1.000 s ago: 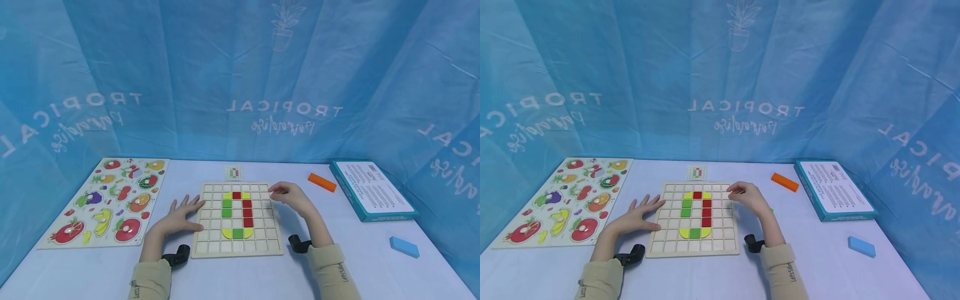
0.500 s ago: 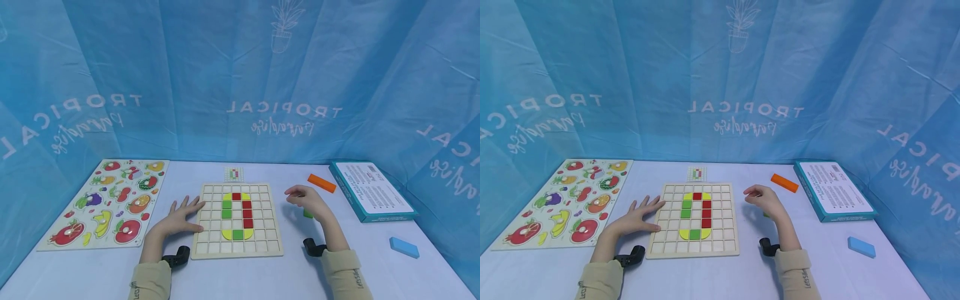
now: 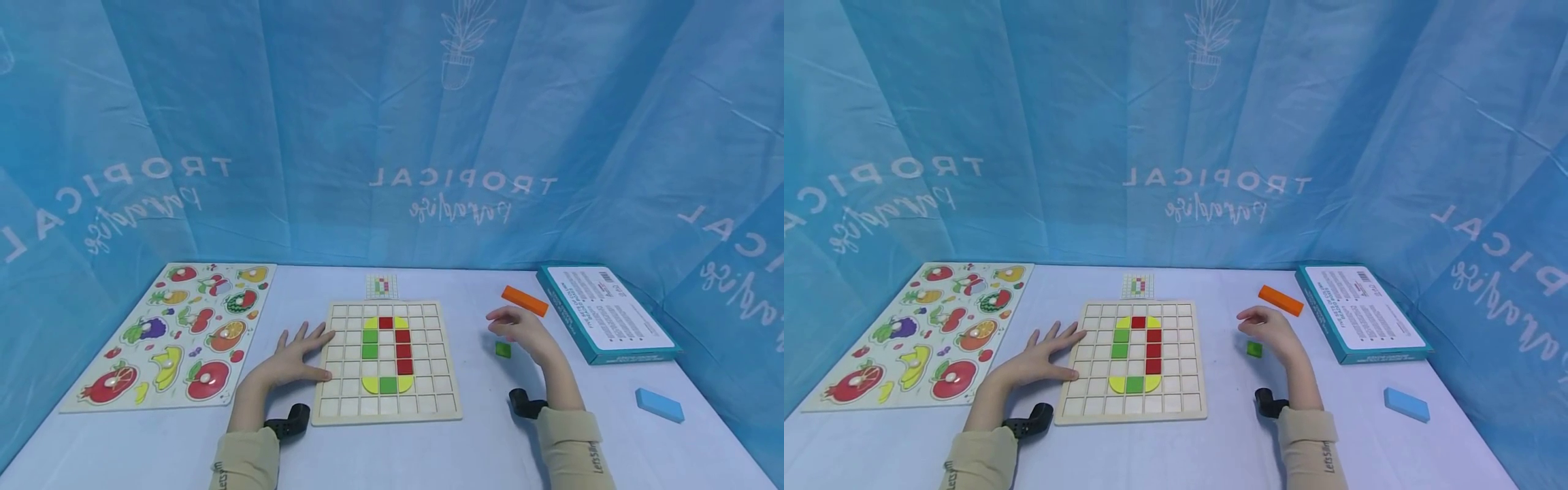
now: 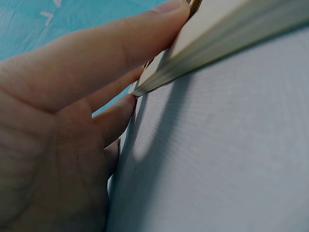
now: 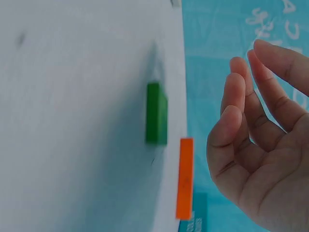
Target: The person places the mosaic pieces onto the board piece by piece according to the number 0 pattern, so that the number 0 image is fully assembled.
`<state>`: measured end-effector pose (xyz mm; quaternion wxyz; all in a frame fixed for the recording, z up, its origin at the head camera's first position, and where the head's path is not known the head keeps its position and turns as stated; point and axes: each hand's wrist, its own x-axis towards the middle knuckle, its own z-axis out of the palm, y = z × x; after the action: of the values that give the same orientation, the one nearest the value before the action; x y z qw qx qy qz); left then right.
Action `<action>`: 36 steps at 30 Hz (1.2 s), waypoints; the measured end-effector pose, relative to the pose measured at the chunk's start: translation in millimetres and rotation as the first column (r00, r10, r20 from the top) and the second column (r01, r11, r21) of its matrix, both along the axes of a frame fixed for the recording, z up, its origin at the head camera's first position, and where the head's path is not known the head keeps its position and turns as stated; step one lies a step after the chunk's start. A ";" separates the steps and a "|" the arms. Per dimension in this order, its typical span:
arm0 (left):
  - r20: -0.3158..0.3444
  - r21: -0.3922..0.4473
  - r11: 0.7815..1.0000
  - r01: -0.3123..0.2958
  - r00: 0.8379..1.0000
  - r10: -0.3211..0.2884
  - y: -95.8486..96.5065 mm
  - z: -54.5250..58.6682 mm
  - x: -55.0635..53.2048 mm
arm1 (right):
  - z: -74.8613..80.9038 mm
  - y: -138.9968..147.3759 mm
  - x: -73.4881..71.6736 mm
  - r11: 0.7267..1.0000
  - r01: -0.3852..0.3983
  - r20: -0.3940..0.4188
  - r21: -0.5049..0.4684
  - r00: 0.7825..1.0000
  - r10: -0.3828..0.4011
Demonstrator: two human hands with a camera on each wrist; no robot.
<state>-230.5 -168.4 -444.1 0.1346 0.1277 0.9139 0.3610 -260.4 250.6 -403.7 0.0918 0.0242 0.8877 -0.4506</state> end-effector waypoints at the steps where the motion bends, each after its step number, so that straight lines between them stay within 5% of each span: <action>1: 0.002 0.002 1.000 -0.002 1.000 0.002 0.4 0.3 0.5 | -1.2 2.4 0.0 1.000 -0.002 0.004 0.001 1.000 0.002; 13: -0.002 -0.007 1.000 -0.007 1.000 0.007 0.5 -0.1 0.9 | -12.2 23.8 -0.4 1.000 -0.024 0.076 -0.018 0.997 0.026; 24: -0.001 -0.005 1.000 0.001 1.000 -0.001 0.5 -2.9 -1.3 | -15.3 25.3 1.0 0.994 -0.091 0.140 0.061 0.987 0.082; 36: -0.006 0.007 1.000 0.004 1.000 -0.004 -1.4 -2.7 -1.6 | -13.6 23.5 1.3 0.992 -0.074 0.121 0.099 0.991 0.062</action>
<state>-232.1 -169.7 -446.8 0.1320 0.1311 0.9127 0.3637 -259.1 274.1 -417.4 0.1577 0.0251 0.9030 -0.3987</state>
